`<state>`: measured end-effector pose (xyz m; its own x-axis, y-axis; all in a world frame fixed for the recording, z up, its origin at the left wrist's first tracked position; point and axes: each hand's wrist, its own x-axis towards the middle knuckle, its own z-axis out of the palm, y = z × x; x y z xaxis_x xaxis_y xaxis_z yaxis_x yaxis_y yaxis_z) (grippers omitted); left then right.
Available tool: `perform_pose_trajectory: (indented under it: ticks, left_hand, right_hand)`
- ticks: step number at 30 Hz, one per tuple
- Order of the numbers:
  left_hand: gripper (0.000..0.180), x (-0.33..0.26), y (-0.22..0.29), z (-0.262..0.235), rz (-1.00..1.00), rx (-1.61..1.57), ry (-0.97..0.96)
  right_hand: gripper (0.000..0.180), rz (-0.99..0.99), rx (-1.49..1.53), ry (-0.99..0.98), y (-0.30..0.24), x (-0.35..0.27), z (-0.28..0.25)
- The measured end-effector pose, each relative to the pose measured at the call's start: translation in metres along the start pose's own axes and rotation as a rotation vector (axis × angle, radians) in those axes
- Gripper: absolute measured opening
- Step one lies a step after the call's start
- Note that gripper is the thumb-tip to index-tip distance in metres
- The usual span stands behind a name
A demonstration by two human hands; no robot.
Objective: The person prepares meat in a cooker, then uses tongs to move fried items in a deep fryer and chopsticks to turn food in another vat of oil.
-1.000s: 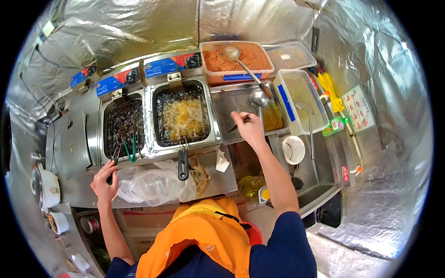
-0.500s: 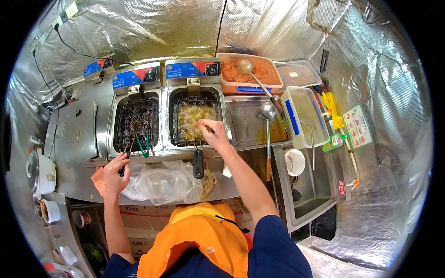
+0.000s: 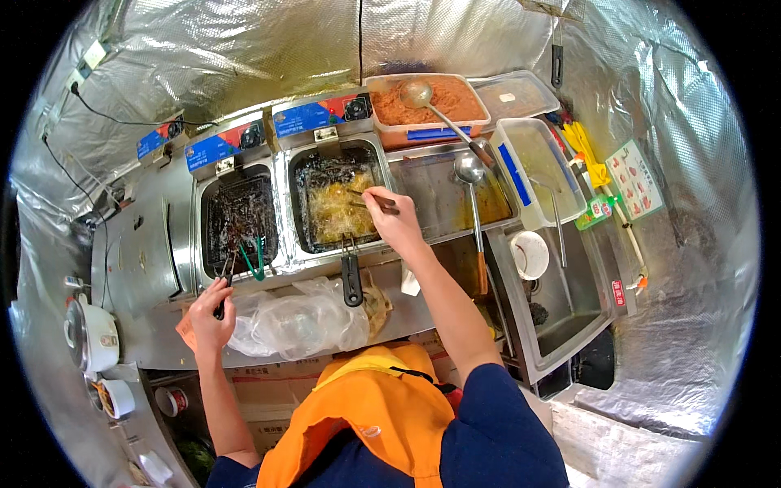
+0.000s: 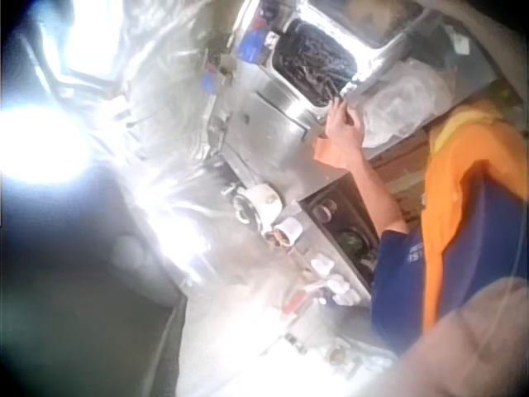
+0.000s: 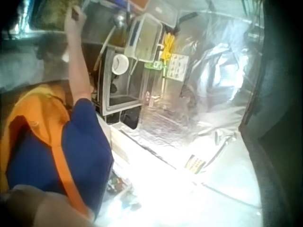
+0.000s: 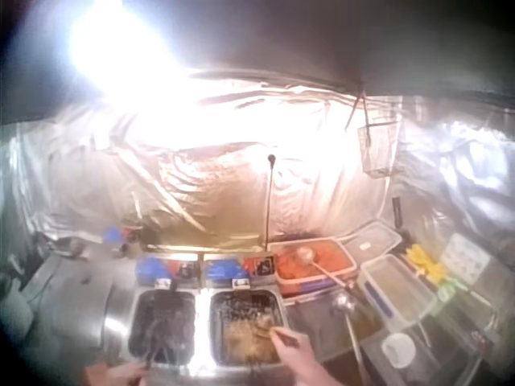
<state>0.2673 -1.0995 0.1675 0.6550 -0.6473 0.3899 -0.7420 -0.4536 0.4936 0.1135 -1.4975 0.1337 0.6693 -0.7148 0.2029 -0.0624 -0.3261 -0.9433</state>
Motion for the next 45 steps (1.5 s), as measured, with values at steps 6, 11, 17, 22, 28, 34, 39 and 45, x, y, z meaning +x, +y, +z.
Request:
perform_pose_trajectory:
  ticks: [6,11,17,22,28,34,39,45]
  left_hand:
    - [0.019,0.004,0.004,0.003,-0.013,-0.012,0.018]
    - [0.019,-0.005,0.002,0.0,-0.055,0.001,-0.013]
    - [0.019,-0.009,0.003,0.0,-0.051,-0.013,0.022]
    - [0.019,0.001,0.004,0.006,-0.028,-0.007,0.034]
    - [0.019,-0.003,0.003,0.007,-0.037,-0.023,0.042]
    - [0.02,-0.007,0.005,0.002,-0.069,-0.041,0.04]
    - [0.02,-0.004,0.006,0.003,-0.066,-0.043,0.035]
    - [0.02,-0.002,0.003,0.007,-0.037,-0.027,0.052]
  right_hand:
    - [0.021,-0.253,-0.062,-0.046,0.014,0.0,0.02]
    - [0.02,-0.17,-0.038,0.065,0.002,-0.001,0.007]
    - [0.021,-0.067,-0.167,-0.037,-0.02,0.005,0.005]
    - [0.016,-0.11,-0.108,-0.178,0.011,0.016,0.026]
    - [0.02,-0.065,-0.19,0.111,-0.001,0.021,-0.011]
    - [0.026,-0.006,-0.064,0.155,-0.019,-0.012,-0.023]
    - [0.028,0.05,0.049,0.133,0.031,-0.004,0.005]
    - [0.03,0.043,0.19,0.134,0.053,0.005,0.017]
